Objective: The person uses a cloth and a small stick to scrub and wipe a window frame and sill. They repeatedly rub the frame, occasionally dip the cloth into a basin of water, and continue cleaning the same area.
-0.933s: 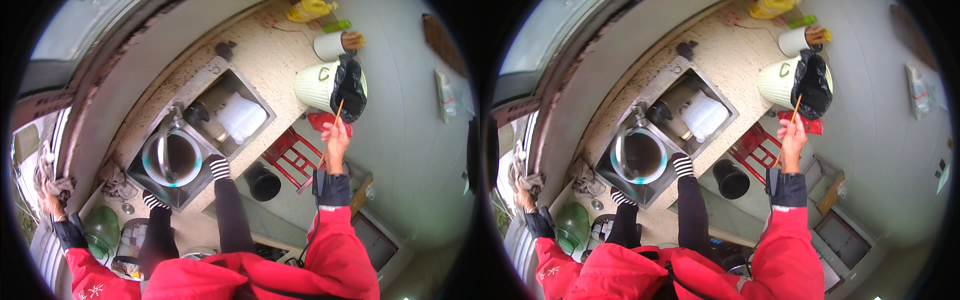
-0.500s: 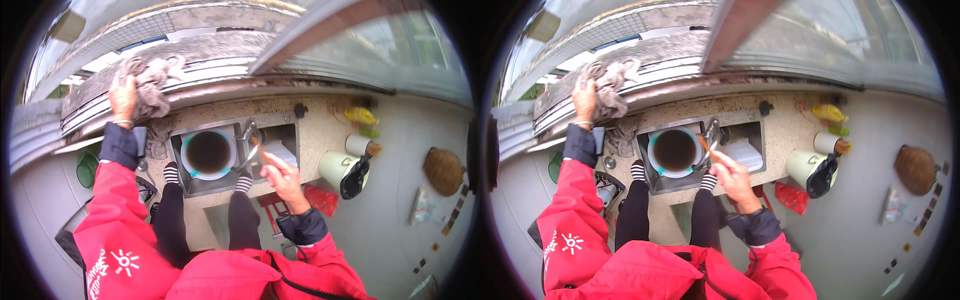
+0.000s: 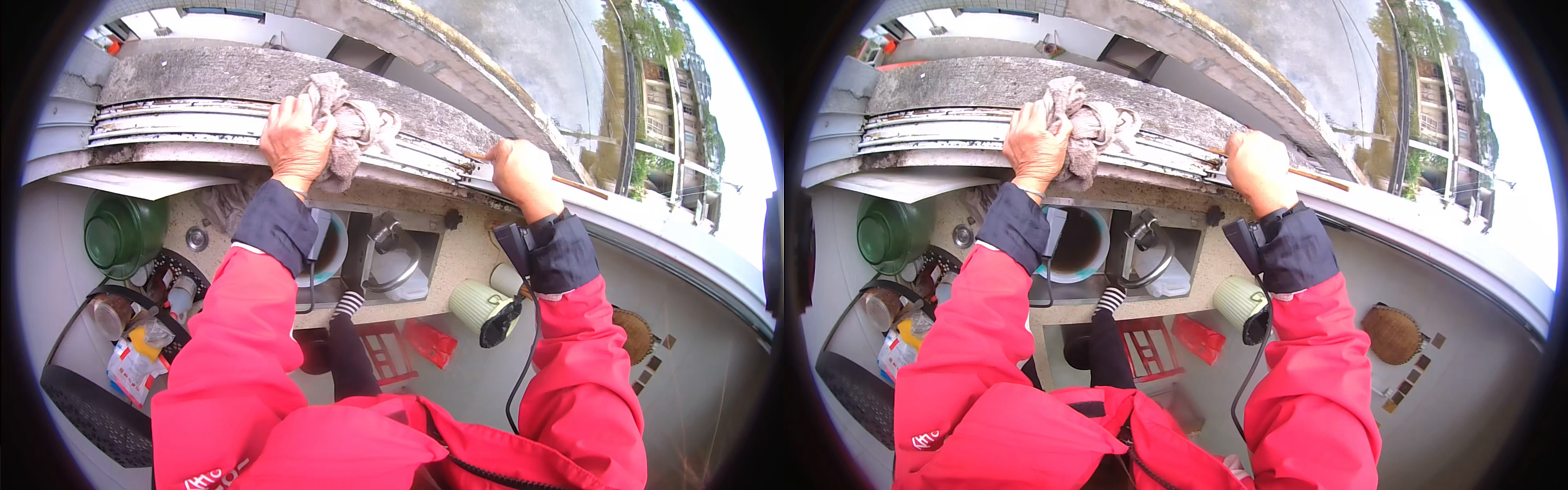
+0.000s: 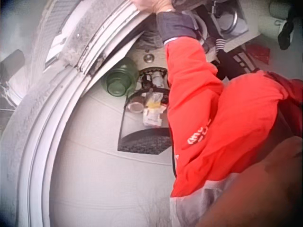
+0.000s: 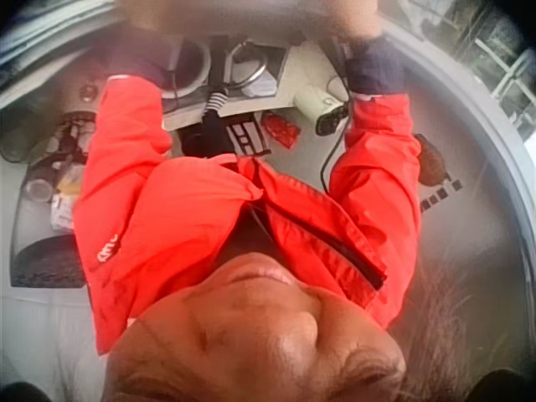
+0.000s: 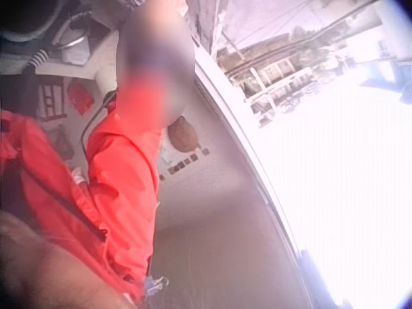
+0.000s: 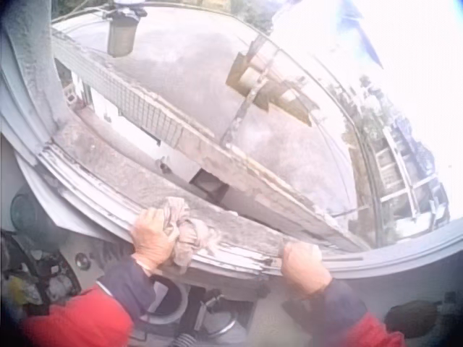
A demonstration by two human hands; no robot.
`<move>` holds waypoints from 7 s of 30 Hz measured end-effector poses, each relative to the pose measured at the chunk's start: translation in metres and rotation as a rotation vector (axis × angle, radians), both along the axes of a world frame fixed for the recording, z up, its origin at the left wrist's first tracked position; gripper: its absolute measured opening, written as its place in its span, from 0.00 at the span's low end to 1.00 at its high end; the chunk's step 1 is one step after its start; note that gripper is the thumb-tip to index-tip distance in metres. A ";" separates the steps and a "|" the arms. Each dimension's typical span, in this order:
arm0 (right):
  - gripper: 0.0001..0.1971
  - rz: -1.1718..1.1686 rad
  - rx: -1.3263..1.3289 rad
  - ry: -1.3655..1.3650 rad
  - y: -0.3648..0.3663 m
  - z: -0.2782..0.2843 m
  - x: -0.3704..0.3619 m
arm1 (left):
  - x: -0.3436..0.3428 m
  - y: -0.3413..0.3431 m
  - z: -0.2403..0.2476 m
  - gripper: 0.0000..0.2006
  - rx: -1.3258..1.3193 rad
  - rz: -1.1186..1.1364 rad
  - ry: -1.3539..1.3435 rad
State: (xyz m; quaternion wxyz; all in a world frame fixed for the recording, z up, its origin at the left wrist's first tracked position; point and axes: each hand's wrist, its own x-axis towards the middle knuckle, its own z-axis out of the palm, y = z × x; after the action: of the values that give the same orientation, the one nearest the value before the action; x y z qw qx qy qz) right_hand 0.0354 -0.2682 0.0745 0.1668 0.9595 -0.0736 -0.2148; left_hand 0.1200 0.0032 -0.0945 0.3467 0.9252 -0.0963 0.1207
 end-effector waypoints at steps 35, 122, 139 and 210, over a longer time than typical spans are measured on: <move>0.07 0.116 -0.122 0.322 -0.018 -0.060 0.006 | -0.001 0.004 0.001 0.18 -0.058 -0.034 -0.004; 0.09 0.065 0.528 -0.501 0.059 -0.038 -0.062 | 0.019 0.090 0.066 0.07 -1.589 0.138 0.406; 0.15 0.216 0.657 -0.277 0.141 -0.089 0.031 | -0.009 0.079 0.028 0.27 -0.221 -0.136 0.170; 0.13 -0.668 1.221 -0.643 0.077 -0.019 -0.121 | -0.038 0.044 0.111 0.18 -1.948 0.035 0.919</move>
State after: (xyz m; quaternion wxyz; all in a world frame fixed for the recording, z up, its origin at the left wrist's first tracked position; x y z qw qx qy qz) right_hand -0.0852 -0.1916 0.0551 -0.4963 0.8234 -0.2731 0.0335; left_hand 0.0816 0.0474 0.0163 0.9354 0.2092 0.1940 -0.2089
